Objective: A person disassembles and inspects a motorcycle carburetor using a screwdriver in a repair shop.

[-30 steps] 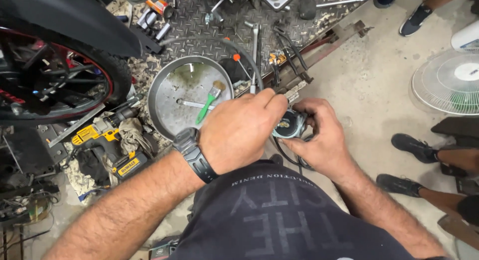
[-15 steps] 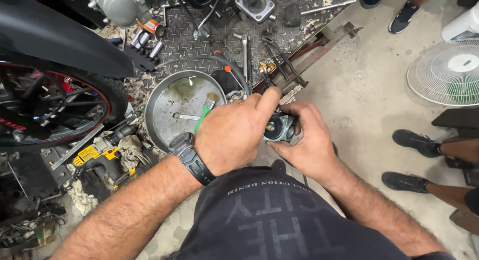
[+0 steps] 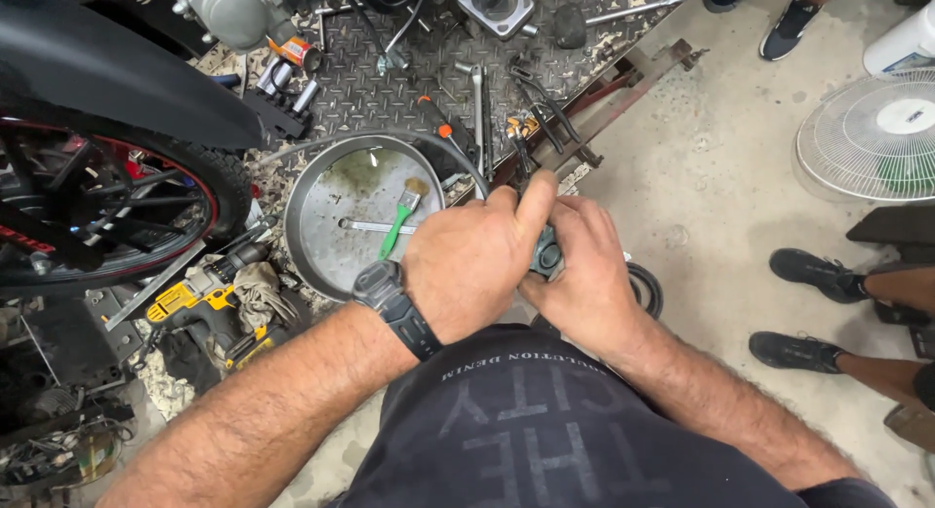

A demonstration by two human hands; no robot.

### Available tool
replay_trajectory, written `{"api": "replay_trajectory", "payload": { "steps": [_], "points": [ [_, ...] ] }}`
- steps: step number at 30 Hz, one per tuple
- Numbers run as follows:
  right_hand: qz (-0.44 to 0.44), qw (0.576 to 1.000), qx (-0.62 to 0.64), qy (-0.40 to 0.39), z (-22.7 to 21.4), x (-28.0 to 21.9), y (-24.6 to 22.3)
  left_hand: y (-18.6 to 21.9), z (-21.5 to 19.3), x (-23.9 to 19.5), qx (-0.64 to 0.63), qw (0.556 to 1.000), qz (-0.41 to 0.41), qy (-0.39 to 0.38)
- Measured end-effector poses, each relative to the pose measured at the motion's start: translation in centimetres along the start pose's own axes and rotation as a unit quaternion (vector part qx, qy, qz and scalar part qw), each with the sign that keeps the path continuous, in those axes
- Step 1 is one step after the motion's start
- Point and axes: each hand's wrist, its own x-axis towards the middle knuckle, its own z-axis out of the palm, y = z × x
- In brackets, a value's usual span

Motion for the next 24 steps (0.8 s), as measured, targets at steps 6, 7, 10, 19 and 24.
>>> {"api": "replay_trajectory", "payload": {
  "steps": [6,7,10,19,24],
  "points": [
    [-0.014,1.0,-0.007,0.001,0.7,-0.5,0.3,0.9,0.7,-0.3,0.093,0.994,-0.037,0.042],
    [-0.013,1.0,0.008,0.0,0.7,-0.4,0.4,0.8,0.5,-0.4,0.085,0.995,-0.019,0.041],
    [0.012,0.999,0.037,-0.004,0.7,-0.2,0.6,0.5,-0.3,-0.2,0.024,1.0,-0.003,0.016],
    [-0.027,0.948,0.316,-0.001,3.2,-0.8,2.2,-1.2,-3.2,1.5,-0.355,0.924,-0.007,-0.142],
    [-0.107,0.879,0.463,-0.019,4.6,-1.1,4.8,-2.8,-4.2,0.7,-0.493,0.868,0.008,-0.061]
  ]
}}
